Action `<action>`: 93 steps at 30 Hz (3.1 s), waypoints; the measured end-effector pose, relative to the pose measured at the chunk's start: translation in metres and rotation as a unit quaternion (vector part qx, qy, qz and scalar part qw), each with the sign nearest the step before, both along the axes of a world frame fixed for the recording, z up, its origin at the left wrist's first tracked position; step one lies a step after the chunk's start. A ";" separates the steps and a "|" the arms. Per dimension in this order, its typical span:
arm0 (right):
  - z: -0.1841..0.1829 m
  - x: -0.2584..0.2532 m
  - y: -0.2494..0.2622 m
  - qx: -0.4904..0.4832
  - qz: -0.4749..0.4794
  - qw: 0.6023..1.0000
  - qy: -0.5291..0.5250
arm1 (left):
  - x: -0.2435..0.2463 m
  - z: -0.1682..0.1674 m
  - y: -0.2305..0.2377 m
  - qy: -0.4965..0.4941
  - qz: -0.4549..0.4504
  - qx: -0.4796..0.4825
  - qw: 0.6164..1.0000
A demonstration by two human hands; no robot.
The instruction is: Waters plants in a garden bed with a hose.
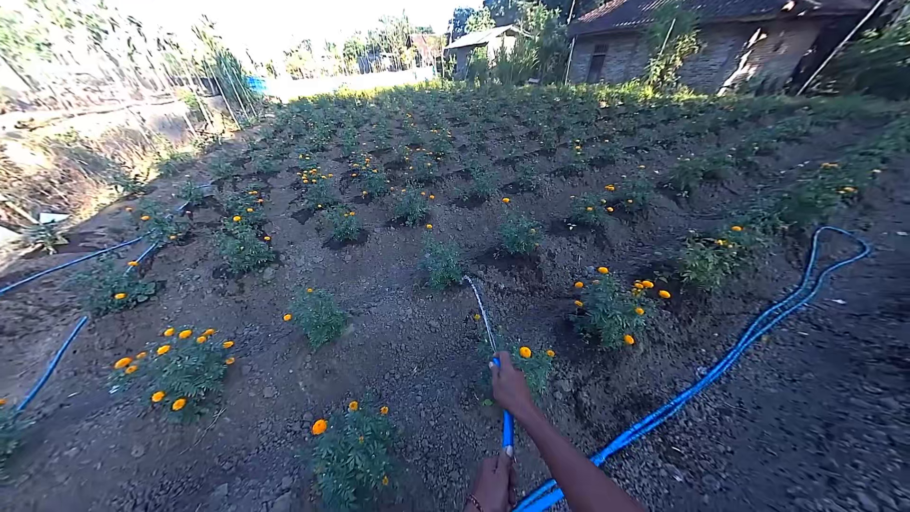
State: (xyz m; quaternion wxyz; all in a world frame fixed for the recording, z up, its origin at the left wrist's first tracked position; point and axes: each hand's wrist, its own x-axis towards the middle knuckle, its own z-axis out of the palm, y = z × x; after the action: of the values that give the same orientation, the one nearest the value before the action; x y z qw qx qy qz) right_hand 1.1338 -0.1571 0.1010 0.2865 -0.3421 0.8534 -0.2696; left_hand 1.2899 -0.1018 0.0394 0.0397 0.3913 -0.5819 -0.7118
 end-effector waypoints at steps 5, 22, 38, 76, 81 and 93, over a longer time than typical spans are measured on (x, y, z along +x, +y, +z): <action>0.000 0.004 0.001 0.005 0.014 1.000 0.004 | 0.004 -0.002 0.000 0.003 -0.017 -0.006 1.000; 0.010 0.006 -0.001 0.033 0.057 0.998 -0.006 | 0.005 0.012 0.005 0.016 -0.014 0.011 1.000; 0.009 0.012 -0.005 0.031 0.071 0.997 -0.012 | 0.009 0.011 0.004 0.015 -0.004 0.023 1.000; -0.005 0.009 -0.021 0.057 0.102 0.993 -0.006 | 0.000 -0.010 0.001 0.049 0.026 0.035 0.998; -0.007 0.014 -0.029 0.069 0.122 0.990 -0.010 | 0.002 -0.011 -0.002 0.051 0.038 0.042 0.997; -0.008 0.024 -0.047 0.076 0.151 0.985 -0.027 | 0.002 -0.010 -0.004 0.096 0.114 0.076 0.986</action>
State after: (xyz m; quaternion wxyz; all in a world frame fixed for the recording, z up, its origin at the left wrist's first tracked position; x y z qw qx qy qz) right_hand 1.1578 -0.2042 0.0934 0.3723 -0.4367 0.8018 -0.1668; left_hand 1.2917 -0.1053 0.0295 0.1468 0.3867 -0.4709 -0.7792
